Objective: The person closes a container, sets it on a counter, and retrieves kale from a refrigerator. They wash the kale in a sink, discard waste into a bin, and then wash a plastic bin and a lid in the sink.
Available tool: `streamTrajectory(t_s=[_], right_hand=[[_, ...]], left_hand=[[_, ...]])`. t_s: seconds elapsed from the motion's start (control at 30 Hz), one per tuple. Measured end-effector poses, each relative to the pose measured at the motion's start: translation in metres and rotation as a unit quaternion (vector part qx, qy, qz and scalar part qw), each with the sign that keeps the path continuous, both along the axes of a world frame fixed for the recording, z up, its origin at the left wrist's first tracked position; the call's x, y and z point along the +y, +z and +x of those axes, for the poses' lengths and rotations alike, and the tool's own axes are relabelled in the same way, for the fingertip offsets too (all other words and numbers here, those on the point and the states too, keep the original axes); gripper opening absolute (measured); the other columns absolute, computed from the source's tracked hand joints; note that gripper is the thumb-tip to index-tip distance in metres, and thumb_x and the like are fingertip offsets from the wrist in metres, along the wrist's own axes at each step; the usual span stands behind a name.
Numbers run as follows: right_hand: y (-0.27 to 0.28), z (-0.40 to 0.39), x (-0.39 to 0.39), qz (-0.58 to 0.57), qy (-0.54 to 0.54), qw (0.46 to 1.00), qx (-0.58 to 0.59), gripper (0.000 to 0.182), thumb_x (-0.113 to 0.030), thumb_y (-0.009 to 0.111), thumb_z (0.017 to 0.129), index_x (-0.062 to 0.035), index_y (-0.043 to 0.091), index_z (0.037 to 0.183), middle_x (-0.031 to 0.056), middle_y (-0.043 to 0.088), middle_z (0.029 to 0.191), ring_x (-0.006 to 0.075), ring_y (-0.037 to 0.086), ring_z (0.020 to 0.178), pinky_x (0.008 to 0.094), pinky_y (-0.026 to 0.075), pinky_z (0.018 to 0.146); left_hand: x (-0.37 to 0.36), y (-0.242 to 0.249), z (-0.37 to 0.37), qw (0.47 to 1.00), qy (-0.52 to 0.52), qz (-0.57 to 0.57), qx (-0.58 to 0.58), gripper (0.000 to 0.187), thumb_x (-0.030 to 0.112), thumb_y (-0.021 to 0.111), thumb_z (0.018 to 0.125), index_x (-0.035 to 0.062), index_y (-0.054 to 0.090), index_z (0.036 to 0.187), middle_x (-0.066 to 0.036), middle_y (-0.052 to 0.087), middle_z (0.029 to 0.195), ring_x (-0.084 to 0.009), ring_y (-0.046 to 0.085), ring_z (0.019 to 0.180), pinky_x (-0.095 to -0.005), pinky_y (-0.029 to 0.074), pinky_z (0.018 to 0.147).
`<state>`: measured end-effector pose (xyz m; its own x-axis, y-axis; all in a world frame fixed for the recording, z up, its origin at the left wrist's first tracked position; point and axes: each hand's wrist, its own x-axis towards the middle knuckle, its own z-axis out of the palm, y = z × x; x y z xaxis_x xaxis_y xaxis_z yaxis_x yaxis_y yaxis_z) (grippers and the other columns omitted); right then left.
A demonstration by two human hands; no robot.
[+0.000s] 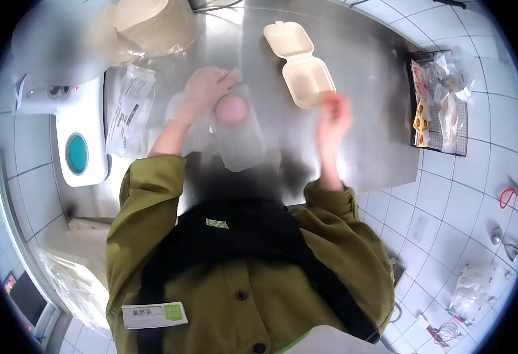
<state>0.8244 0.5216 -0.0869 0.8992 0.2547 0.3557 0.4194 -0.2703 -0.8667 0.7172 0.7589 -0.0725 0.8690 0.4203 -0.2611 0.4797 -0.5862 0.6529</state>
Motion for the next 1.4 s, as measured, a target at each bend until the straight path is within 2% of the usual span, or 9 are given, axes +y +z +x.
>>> streamTrajectory(t_s=[0.03,0.07,0.13,0.23,0.33,0.53,1.13,1.23,1.4], right_hand=[[-0.014,-0.025,0.010,-0.099,0.097,0.990,-0.021,0.019,-0.016,0.054,0.082,-0.0005,0.056,0.094,0.0053,0.057,0.072,0.0138,0.054,0.068,0.0278,0.044,0.065],[-0.023,-0.040,0.024,-0.135,0.170,0.964,0.154,0.020,-0.017,0.053,0.083,0.0001,0.056,0.093,0.0058,0.057,0.069,0.0118,0.054,0.066,0.0261,0.044,0.063],[-0.071,-0.041,0.040,-0.134,0.252,0.905,0.317,0.021,-0.017,0.054,0.083,0.0010,0.057,0.092,0.0044,0.057,0.070,0.0094,0.053,0.066,0.0227,0.042,0.060],[-0.063,-0.047,0.041,0.001,0.223,0.811,0.540,0.019,-0.017,0.055,0.082,0.0002,0.058,0.089,0.0025,0.057,0.071,0.0076,0.054,0.067,0.0207,0.042,0.058],[-0.047,-0.050,0.028,0.060,0.272,0.729,0.626,0.017,-0.018,0.057,0.081,-0.0015,0.059,0.086,0.0008,0.057,0.071,0.0075,0.054,0.068,0.0199,0.042,0.058],[-0.057,-0.080,-0.007,0.057,0.331,0.628,0.702,0.016,-0.020,0.057,0.082,-0.0046,0.060,0.087,0.0008,0.058,0.076,0.0089,0.055,0.068,0.0213,0.044,0.060],[-0.071,-0.081,-0.022,0.069,0.348,0.638,0.683,0.019,-0.024,0.054,0.084,-0.0052,0.059,0.082,0.0001,0.057,0.069,0.0062,0.050,0.060,0.0192,0.039,0.054],[-0.068,-0.075,-0.001,0.107,0.268,0.749,0.597,0.019,-0.024,0.055,0.084,-0.0066,0.058,0.077,-0.0028,0.050,0.061,0.0053,0.043,0.054,0.0192,0.032,0.049],[-0.079,-0.061,0.012,0.145,0.323,0.655,0.668,0.019,-0.022,0.057,0.082,-0.0045,0.058,0.076,-0.0036,0.046,0.061,0.0061,0.036,0.052,0.0202,0.030,0.050]], left_hand=[[0.001,-0.006,0.003,1.000,-0.008,0.009,0.009,0.039,0.038,0.044,0.083,0.0035,0.062,0.077,-0.015,0.057,0.067,-0.0298,0.055,0.069,-0.0369,0.042,0.066],[0.000,-0.016,0.001,1.000,-0.003,-0.016,-0.010,0.037,0.038,0.045,0.083,0.0047,0.063,0.080,-0.015,0.057,0.068,-0.0301,0.056,0.070,-0.0363,0.042,0.066],[-0.002,-0.038,-0.005,0.996,0.014,-0.069,-0.050,0.034,0.037,0.047,0.082,0.0071,0.064,0.086,-0.016,0.058,0.071,-0.0307,0.056,0.071,-0.0353,0.042,0.066],[0.000,-0.042,-0.021,0.993,-0.049,0.001,-0.110,0.032,0.034,0.050,0.083,0.0055,0.063,0.091,-0.014,0.059,0.073,-0.0250,0.057,0.067,-0.0314,0.043,0.063],[-0.021,-0.021,-0.038,0.973,0.020,-0.230,-0.024,0.030,0.031,0.052,0.083,0.0030,0.062,0.090,-0.007,0.058,0.073,-0.0158,0.054,0.064,-0.0281,0.042,0.060],[-0.058,-0.030,-0.072,0.927,0.090,-0.365,-0.010,0.030,0.032,0.052,0.084,0.0043,0.062,0.091,0.004,0.054,0.068,-0.0054,0.047,0.063,-0.0206,0.037,0.054],[-0.080,-0.036,-0.073,0.914,0.091,-0.390,-0.064,0.026,0.021,0.048,0.087,-0.0010,0.060,0.095,0.001,0.058,0.078,-0.0055,0.049,0.074,-0.0211,0.041,0.068],[-0.082,-0.032,-0.070,0.928,0.086,-0.359,-0.048,0.027,0.023,0.048,0.087,-0.0005,0.060,0.095,-0.001,0.059,0.079,-0.0071,0.050,0.077,-0.0220,0.040,0.071],[-0.076,-0.024,-0.062,0.932,0.027,-0.361,-0.022,0.029,0.026,0.045,0.089,0.0016,0.058,0.098,-0.002,0.058,0.086,-0.0091,0.051,0.082,-0.0235,0.040,0.076]])
